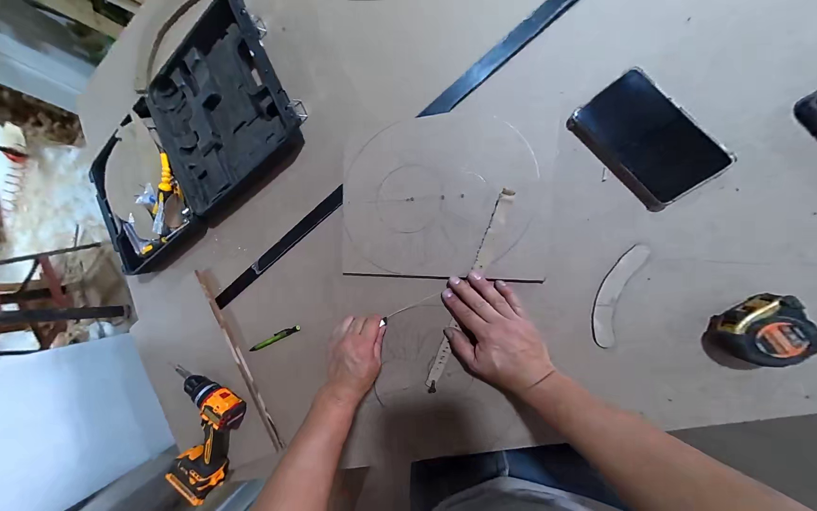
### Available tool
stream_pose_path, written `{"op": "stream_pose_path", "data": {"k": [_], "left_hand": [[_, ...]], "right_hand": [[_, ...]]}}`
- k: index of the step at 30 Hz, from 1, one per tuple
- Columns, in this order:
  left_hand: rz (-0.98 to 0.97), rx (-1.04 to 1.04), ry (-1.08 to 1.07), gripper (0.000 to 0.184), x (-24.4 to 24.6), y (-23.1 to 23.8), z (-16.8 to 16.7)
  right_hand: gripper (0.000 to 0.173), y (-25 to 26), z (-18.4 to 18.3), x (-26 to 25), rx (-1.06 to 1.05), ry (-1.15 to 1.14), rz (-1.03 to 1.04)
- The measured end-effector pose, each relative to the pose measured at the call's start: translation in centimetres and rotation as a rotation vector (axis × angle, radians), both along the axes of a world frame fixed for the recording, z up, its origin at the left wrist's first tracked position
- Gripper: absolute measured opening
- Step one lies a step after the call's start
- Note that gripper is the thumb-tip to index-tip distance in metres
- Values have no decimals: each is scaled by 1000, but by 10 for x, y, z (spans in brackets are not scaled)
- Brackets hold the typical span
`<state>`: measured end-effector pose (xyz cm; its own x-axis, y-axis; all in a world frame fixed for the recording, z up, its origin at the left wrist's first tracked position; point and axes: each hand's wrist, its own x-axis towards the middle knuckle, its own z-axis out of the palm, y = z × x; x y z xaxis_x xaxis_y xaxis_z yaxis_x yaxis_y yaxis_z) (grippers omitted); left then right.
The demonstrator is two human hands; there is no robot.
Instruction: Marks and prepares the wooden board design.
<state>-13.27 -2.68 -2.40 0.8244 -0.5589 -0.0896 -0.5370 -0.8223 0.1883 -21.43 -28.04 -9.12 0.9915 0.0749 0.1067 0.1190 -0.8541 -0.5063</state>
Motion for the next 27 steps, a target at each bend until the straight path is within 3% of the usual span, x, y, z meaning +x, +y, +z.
{"op": "stream_pose_path", "data": {"k": [4,14,27], "left_hand": [[-83,-47,-35,26,6,-17,-5],[-222,-67,-9,28,17,2,-7],[-233,-83,-4,26,29,-4,-3]], "right_hand": [[56,1,0,1,9,-7,-4],[56,3,0,1,-33,11,-1],[56,4,2,4,-26,-6,-24]]}}
